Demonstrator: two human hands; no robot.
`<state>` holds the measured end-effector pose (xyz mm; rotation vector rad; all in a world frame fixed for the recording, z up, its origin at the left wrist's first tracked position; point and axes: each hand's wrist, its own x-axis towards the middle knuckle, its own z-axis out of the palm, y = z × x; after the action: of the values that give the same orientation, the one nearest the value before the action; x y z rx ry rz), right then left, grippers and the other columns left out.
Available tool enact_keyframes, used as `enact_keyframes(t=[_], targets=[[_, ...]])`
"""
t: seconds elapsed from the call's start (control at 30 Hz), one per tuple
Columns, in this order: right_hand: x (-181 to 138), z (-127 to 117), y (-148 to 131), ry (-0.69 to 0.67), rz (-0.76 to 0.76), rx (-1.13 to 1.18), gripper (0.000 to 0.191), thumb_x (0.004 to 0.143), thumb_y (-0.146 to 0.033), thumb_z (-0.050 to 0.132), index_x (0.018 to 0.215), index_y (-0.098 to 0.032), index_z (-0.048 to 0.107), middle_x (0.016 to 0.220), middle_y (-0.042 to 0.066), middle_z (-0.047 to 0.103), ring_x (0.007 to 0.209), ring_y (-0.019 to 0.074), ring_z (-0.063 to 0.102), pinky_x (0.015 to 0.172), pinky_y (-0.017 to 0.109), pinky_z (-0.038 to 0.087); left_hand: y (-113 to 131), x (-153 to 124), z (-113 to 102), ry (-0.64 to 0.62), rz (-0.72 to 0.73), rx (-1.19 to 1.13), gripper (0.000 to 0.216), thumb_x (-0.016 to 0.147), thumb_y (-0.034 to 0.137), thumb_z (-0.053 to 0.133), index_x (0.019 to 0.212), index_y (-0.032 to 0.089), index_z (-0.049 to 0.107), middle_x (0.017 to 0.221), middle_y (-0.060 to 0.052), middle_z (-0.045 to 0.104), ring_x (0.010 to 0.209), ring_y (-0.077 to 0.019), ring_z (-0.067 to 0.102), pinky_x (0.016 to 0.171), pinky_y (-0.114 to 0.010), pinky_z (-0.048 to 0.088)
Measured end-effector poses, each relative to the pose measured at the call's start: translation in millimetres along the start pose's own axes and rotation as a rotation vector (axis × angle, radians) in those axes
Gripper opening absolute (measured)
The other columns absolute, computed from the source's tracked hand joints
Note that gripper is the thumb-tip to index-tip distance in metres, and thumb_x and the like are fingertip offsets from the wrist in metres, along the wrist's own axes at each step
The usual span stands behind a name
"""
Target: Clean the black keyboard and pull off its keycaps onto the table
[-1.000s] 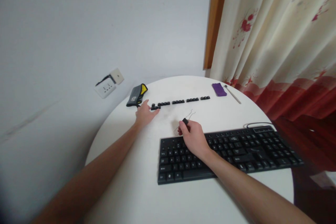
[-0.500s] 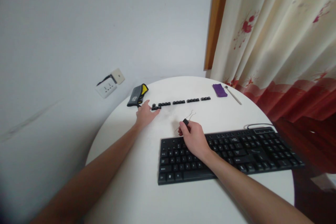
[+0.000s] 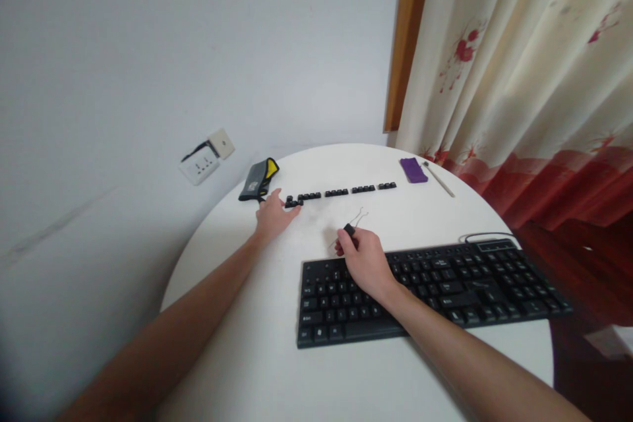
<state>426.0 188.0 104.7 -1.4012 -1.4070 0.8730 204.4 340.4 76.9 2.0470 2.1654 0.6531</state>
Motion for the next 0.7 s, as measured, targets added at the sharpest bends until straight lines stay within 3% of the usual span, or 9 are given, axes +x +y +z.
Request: enact_keyframes(t=[0.33, 0.43, 0.5, 0.57, 0.7], targets=[[-1.0, -2.6, -4.4, -0.032, -0.019, 0.008, 0.037, 0.094, -0.041, 0.047, 0.073, -0.016, 0.065, 0.070, 0.006, 0.069, 0.068, 0.0184, 0.065, 0.068, 0.030, 0.048, 3.7, -3.9, -7.5, 0.036, 0.012, -0.042, 0.082, 0.077, 0.052, 0.065, 0.145, 0.018, 0.034, 0.126, -0.017, 0.056, 0.123, -0.0376, 0.047, 0.099, -0.051, 0.040], [-2.3, -8.8, -9.8, -0.154, -0.079, -0.047, 0.036, 0.095, -0.040, 0.046, 0.074, -0.017, 0.065, 0.069, 0.004, 0.067, 0.067, 0.0177, 0.063, 0.065, 0.028, 0.046, 10.2, -10.8, -15.4, 0.124, 0.157, -0.130, 0.071, 0.080, 0.040, 0.064, 0.142, 0.017, 0.038, 0.116, -0.013, 0.059, 0.115, -0.0312, 0.052, 0.099, -0.045, 0.042], [-3.6, -13.9, -14.1, -0.246, -0.144, -0.113, 0.036, 0.096, -0.038, 0.045, 0.072, -0.018, 0.063, 0.067, 0.002, 0.065, 0.066, 0.0170, 0.061, 0.064, 0.028, 0.044, 17.8, -19.9, -22.8, 0.104, 0.344, -0.271, 0.056, 0.084, 0.030, 0.059, 0.136, 0.017, 0.044, 0.107, -0.009, 0.061, 0.101, -0.0231, 0.057, 0.095, -0.037, 0.045], [-4.9, -18.7, -18.0, -0.297, -0.207, -0.175, 0.034, 0.096, -0.036, 0.046, 0.072, -0.018, 0.061, 0.066, 0.001, 0.064, 0.065, 0.0163, 0.059, 0.063, 0.027, 0.042, 27.2, -32.6, -32.0, -0.077, 0.552, -0.415, 0.038, 0.088, 0.026, 0.054, 0.126, 0.018, 0.054, 0.097, -0.004, 0.063, 0.085, -0.0170, 0.059, 0.083, -0.031, 0.048], [-4.3, -25.3, -21.7, -0.273, -0.257, -0.239, 0.027, 0.096, -0.033, 0.048, 0.075, -0.019, 0.058, 0.066, 0.000, 0.062, 0.062, 0.0147, 0.056, 0.061, 0.026, 0.039, 44.9, -60.2, -49.7, -0.594, 0.838, -0.476, 0.022, 0.092, 0.032, 0.055, 0.104, 0.018, 0.066, 0.086, -0.002, 0.065, 0.075, -0.0136, 0.058, 0.071, -0.025, 0.046]])
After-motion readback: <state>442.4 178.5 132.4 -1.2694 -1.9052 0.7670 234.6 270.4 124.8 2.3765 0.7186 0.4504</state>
